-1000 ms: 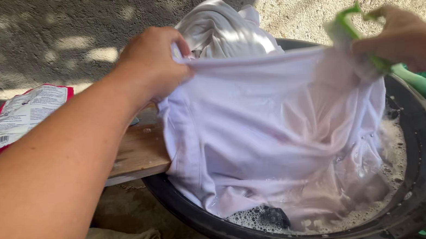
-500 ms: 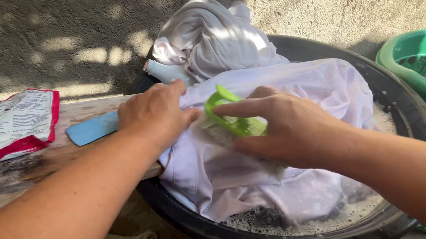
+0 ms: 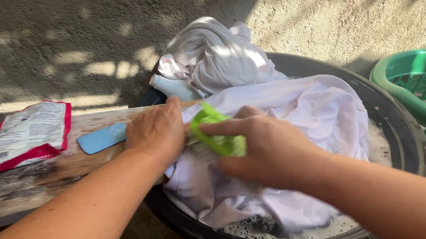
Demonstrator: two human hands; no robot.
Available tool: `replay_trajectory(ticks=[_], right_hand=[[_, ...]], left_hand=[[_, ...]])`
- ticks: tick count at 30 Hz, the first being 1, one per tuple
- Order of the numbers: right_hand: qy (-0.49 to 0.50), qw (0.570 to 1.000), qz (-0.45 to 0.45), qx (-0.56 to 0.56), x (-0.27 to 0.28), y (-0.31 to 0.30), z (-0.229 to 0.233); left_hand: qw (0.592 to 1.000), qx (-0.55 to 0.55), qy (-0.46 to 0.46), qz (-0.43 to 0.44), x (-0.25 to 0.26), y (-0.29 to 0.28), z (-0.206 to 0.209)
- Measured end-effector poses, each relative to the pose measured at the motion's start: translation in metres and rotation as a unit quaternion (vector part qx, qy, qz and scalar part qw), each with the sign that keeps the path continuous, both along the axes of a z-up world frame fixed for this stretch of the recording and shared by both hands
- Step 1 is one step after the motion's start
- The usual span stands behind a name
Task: The person scrubs a white shirt against a wooden board using a green brush inside a basin filled with soapy water. They repeatedly apply water and scrub different sections of the shirt until clean.
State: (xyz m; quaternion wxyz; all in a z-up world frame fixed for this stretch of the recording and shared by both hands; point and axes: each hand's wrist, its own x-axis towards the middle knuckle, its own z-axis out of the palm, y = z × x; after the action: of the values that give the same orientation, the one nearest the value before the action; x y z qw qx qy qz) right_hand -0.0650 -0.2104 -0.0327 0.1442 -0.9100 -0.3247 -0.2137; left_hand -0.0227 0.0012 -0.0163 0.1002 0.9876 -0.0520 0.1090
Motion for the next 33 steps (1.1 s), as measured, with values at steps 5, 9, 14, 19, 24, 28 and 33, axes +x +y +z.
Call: replay_trajectory(ticks=[5, 9, 14, 19, 24, 28, 33], right_hand=[[0.306, 0.886, -0.348, -0.026, 0.026, -0.103, 0.024], [0.404, 0.861, -0.309, -0.013, 0.022, -0.160, 0.041], [0.564, 0.816, -0.117, -0.044, 0.004, -0.171, 0.065], [0.476, 0.867, -0.089, 0.120, 0.028, -0.120, 0.059], [0.488, 0.859, -0.099, 0.122, 0.054, -0.064, 0.034], [0.388, 0.892, -0.197, 0.126, 0.090, -0.076, 0.035], [-0.101, 0.968, -0.218, 0.080, 0.131, -0.111, 0.037]], left_hand=[[0.999, -0.031, -0.001, -0.009, 0.003, 0.007, -0.004], [0.998, -0.054, 0.020, -0.018, 0.014, 0.016, -0.009], [0.956, -0.259, -0.078, -0.112, 0.023, 0.008, 0.001], [0.733, -0.637, 0.165, -0.173, -0.003, -0.031, 0.047], [0.674, -0.657, 0.207, -0.265, -0.030, -0.045, 0.083], [0.670, -0.650, 0.191, -0.303, -0.026, -0.039, 0.085], [0.646, -0.682, 0.175, -0.294, -0.003, -0.022, 0.075]])
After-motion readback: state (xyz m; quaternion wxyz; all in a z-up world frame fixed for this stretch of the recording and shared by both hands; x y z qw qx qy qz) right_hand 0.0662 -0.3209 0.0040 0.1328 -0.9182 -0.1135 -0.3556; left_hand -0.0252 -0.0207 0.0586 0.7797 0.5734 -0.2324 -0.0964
